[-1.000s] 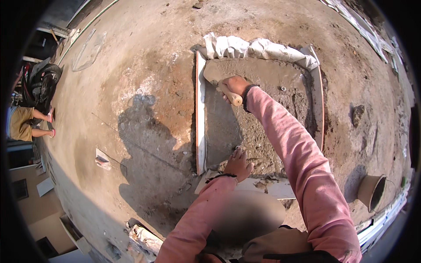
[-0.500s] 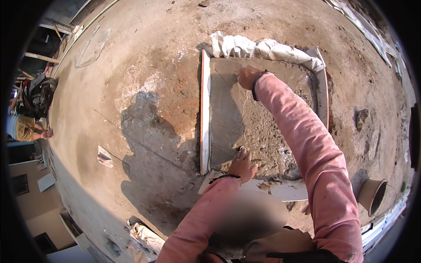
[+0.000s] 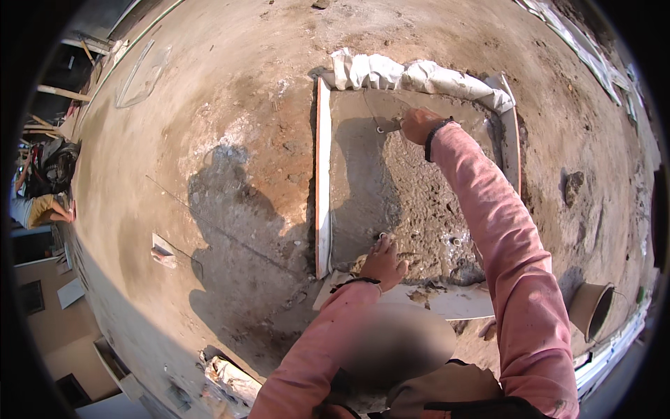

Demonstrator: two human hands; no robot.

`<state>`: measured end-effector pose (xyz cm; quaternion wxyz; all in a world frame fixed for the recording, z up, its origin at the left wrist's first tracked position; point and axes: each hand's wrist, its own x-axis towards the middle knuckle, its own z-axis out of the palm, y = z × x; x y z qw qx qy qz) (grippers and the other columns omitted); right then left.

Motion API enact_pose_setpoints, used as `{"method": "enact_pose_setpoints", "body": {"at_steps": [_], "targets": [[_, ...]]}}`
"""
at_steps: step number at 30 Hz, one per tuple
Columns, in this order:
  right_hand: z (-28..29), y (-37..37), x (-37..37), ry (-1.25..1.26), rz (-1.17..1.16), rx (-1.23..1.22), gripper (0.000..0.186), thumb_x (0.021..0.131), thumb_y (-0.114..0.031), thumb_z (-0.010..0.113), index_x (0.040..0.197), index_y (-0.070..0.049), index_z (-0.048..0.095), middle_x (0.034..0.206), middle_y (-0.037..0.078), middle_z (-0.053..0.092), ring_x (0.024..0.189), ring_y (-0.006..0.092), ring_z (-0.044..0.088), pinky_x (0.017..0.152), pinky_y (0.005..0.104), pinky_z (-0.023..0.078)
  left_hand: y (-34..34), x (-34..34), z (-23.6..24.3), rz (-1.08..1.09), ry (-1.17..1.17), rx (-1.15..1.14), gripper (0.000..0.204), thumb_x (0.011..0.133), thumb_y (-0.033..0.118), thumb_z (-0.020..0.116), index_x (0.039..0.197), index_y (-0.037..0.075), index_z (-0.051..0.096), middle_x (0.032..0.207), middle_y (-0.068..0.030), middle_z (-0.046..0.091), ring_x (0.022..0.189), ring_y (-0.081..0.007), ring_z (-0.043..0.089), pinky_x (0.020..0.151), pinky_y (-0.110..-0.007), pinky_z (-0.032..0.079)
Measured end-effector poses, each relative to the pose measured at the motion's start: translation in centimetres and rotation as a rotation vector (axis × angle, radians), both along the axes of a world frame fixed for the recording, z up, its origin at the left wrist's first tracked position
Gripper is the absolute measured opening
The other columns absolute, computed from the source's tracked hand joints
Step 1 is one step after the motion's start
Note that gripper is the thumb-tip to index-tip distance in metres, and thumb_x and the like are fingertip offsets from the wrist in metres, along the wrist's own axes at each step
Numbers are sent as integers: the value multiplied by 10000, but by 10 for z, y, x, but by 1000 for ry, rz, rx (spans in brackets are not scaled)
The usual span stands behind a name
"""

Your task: The person levels a wet concrete mixture inside a wooden frame using a trowel, smoothing the surface and pushing material into the corners.

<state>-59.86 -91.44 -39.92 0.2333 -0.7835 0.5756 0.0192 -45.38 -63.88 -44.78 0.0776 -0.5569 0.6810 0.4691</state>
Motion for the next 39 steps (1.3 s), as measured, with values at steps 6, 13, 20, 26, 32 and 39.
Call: {"method": "enact_pose_setpoints", "body": {"at_steps": [6, 13, 20, 26, 32, 39], "targets": [[6, 17, 17, -282, -69, 279, 312, 911, -237, 415, 932, 15, 598, 774, 173, 616, 659, 281, 631, 599, 420, 489, 5, -1, -2, 69, 48, -80, 637, 875, 378, 482, 1333, -47, 361, 1442, -307, 235, 1357, -397, 239, 1111, -432, 229], [-87, 48, 65, -219, 153, 73, 296, 936, -210, 405, 1061, 16, 551, 905, 231, 614, 888, 336, 625, 670, 412, 500, 0, -3, -4, 18, -11, -58, 655, 868, 383, 476, 1360, -29, 348, 1463, -265, 232, 1363, -374, 244, 1112, -428, 225], [-66, 134, 41, -252, 395, -66, 273, 858, -157, 473, 1052, 22, 541, 771, 208, 616, 738, 358, 631, 629, 405, 509, 2, 0, -1, 9, -11, -57, 678, 858, 380, 488, 1359, -51, 335, 1455, -296, 217, 1366, -385, 224, 1117, -420, 215], [13, 96, 27, -20, 172, 27, 400, 929, -182, 358, 1250, 26, 475, 894, 256, 642, 873, 376, 646, 774, 462, 501, 6, 2, -7, 31, 2, -77, 670, 857, 381, 498, 1352, -45, 347, 1449, -303, 224, 1362, -394, 229, 1114, -423, 220], [-10, 32, -31, 162, -23, -18, 445, 975, -284, 214, 1230, -72, 511, 978, 237, 642, 925, 412, 619, 833, 468, 479, 4, 0, -3, 24, 16, -87, 663, 870, 390, 500, 1344, -52, 356, 1447, -316, 222, 1368, -403, 215, 1120, -412, 212], [-31, 93, -47, -65, -109, -53, 366, 943, -265, 343, 1168, -42, 526, 870, 267, 632, 834, 441, 614, 751, 519, 468, 4, -1, -7, -11, -20, -111, 653, 859, 386, 495, 1362, -6, 358, 1469, -256, 219, 1366, -356, 246, 1097, -466, 245]]}}
